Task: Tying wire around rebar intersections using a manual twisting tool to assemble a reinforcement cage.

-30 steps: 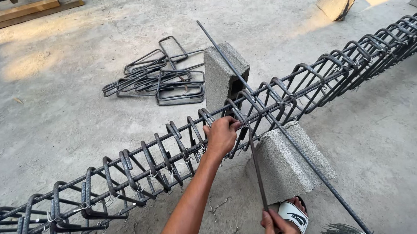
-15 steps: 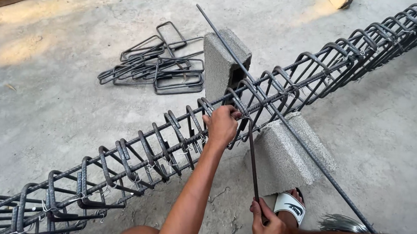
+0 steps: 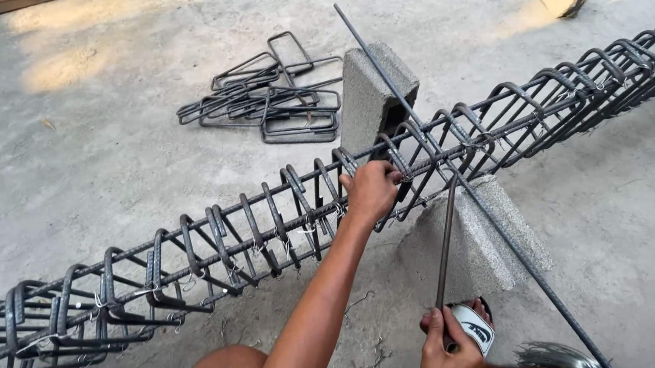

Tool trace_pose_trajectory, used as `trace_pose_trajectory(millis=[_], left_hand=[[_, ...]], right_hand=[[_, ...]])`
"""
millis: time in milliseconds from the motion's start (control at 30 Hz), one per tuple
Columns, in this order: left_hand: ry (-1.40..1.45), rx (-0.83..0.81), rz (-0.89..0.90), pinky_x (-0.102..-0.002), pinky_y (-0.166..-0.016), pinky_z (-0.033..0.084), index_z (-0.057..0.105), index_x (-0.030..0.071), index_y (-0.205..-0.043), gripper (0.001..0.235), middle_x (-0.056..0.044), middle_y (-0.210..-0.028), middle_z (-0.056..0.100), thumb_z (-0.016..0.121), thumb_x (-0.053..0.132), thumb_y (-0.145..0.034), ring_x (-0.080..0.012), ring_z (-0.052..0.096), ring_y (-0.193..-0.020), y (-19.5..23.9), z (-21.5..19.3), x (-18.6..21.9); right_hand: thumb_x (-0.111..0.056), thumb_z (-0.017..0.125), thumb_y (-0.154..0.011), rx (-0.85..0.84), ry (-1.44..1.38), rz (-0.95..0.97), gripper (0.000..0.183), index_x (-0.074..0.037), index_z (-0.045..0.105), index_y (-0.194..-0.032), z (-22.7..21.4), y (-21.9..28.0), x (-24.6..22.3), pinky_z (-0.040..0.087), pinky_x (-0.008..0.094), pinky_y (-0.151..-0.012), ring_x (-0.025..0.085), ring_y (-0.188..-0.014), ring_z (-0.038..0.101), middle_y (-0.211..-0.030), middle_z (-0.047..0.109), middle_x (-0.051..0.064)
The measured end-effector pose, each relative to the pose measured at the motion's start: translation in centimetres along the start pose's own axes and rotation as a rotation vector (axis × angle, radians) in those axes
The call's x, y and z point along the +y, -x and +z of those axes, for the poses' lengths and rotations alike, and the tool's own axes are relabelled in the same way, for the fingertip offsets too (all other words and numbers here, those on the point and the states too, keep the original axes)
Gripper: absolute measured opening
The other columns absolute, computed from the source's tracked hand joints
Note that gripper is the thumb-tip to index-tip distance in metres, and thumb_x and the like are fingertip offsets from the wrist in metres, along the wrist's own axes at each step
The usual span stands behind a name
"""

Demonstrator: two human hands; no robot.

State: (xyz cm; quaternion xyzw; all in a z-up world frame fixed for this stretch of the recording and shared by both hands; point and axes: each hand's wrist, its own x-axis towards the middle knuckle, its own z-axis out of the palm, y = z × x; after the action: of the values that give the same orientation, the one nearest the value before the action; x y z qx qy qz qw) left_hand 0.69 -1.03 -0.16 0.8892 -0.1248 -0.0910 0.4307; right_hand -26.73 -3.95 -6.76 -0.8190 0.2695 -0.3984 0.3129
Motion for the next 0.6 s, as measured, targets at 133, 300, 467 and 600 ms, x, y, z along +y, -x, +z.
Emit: trace_pose_trajectory(millis=[133,300,467,600], left_hand=[[-0.226,-0.060,0.054,-0.060,-0.105,0.030,0.072,0.005,-0.098,0.031,-0.009,-0.084,0.073,0.057,0.032,-0.102,-0.0261,0.064,-0.083,2.0,-2.0,2.6],[-0.381,0.190,0.334,-0.073,-0.098,0.034,0.062,-0.010,-0.116,0.041,-0.025,-0.104,0.071,0.057,0.025,-0.093,-0.0425,0.068,-0.095,5.5,-5.3,6.9],[-0.573,-0.115,0.393,-0.052,-0.089,0.039,0.068,0.006,-0.098,0.029,-0.009,-0.075,0.075,0.058,0.033,-0.100,-0.0297,0.068,-0.061,17.6,-10.0,10.1],[-0.449,-0.395,0.132,-0.056,-0.096,0.032,0.067,0.002,-0.108,0.041,-0.012,-0.080,0.075,0.049,0.039,-0.107,-0.0297,0.067,-0.070,24.0,-15.1,6.2]], right_hand=[[-0.009,0.078,-0.086,-0.151,0.048,0.375,0.025,0.010,0.077,-0.102,-1.6,2.8,0.7,0.057,0.031,-0.066,0.022,-0.063,0.073,-0.073,0.077,0.015],[-0.015,0.075,-0.096,-0.523,0.103,0.963,0.027,0.009,0.081,-0.106,0.1,7.2,4.5,0.057,0.031,-0.072,0.020,-0.069,0.075,-0.075,0.082,0.011],[-0.035,0.064,-0.094,-0.656,0.378,0.664,0.034,-0.009,0.082,-0.105,4.5,15.2,17.6,0.057,0.038,-0.075,0.032,-0.082,0.076,-0.083,0.083,0.004],[-0.041,0.068,-0.091,-0.729,0.485,0.764,0.039,-0.010,0.082,-0.113,4.9,17.4,25.5,0.056,0.043,-0.084,0.037,-0.096,0.073,-0.105,0.081,0.011]])
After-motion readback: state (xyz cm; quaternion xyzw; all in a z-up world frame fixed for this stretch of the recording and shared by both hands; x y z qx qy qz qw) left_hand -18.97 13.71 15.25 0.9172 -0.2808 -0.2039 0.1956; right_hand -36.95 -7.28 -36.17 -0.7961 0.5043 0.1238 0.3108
